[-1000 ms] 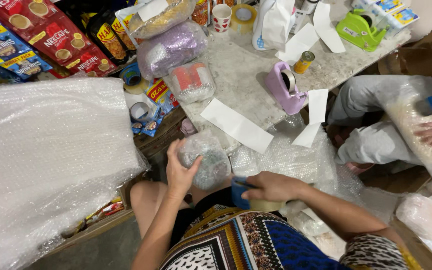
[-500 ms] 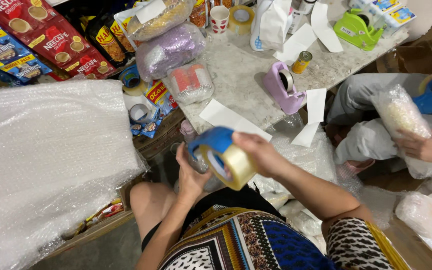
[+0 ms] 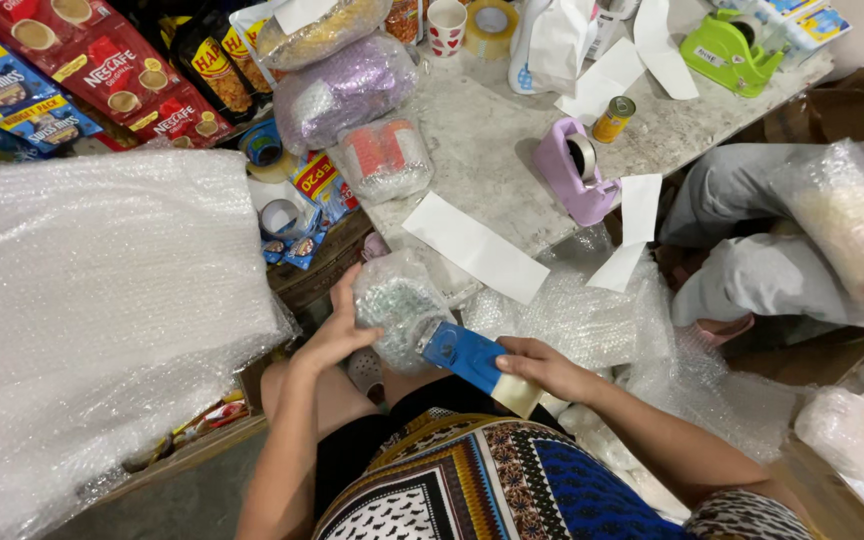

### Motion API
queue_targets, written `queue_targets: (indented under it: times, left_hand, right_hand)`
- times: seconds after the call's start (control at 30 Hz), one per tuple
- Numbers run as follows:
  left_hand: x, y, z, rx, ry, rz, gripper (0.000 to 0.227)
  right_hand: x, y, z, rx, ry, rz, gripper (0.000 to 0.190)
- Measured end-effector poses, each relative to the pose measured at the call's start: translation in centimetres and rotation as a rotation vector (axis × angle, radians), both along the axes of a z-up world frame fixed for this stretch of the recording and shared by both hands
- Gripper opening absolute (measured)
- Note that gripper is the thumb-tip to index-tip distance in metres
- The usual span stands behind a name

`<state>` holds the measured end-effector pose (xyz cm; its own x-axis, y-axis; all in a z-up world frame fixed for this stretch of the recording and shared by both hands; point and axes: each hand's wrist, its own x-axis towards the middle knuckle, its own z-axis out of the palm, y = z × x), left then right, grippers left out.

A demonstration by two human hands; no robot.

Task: The person wraps several items including a can, a pink package, and a white bottle using bubble wrap and clear packing tape. They secure each wrapped item with tape and place them on the table.

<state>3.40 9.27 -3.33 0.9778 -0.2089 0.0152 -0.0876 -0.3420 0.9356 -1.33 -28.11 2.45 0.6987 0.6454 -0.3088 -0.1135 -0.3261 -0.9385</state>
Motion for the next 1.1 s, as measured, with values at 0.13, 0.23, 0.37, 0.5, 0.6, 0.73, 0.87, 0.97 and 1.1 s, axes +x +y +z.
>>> queue_targets:
  times: [0.13, 0.23, 0.37, 0.5, 0.6, 0.73, 0.87, 0.97, 1.1]
  left_hand:
    - [-0.4, -2.3, 1.2, 0.040, 0.049, 0.206, 0.076]
    - [-0.4, -3.4, 1.3, 0.040, -0.129, 0.263, 0.070]
    - [-0.5, -4.1, 2.0, -0.025, -0.031, 0.267, 0.074]
    - [0.5, -6.7, 1.7, 0.103, -0.103, 0.362, 0.074]
    - [1.4, -6.0, 0.7, 0.125, -0.041, 0.388, 0.073]
    - [2.6, -3.5, -1.5, 0.033, -0.016, 0.420, 0.073]
    - [2.5, -2.6, -2.1, -0.259, 0.146, 0.368, 0.093]
    - [2.5, -2.7, -1.6, -0.281, 0.182, 0.372, 0.100]
    - [0.9, -2.9, -0.7, -0.284, 0.161, 0.368, 0.104]
  right_hand:
    - [2.8, 0.9, 4.1, -0.380, -0.138, 0.297, 0.062]
    - [5.2, 1.2, 7.1, -0.466, -0.195, 0.341, 0.063]
    - [7.3, 1.8, 10.2, -0.339, -0.227, 0.427, 0.062]
    - [4.6, 5.1, 11.4, -0.684, -0.332, 0.608, 0.058]
    - [5.4, 4.5, 11.7, -0.732, -0.400, 0.698, 0.057]
    - [9.4, -0.8, 9.6, -0.601, -0.226, 0.435, 0.055]
    - [15.2, -3.8, 3.6, -0.707, -0.290, 0.040, 0.057]
    - [19.8, -4.0, -2.6, -0.844, -0.475, -0.062, 0.056]
    - [24.2, -5.1, -9.8, -0.977, -0.623, -0.141, 0.059]
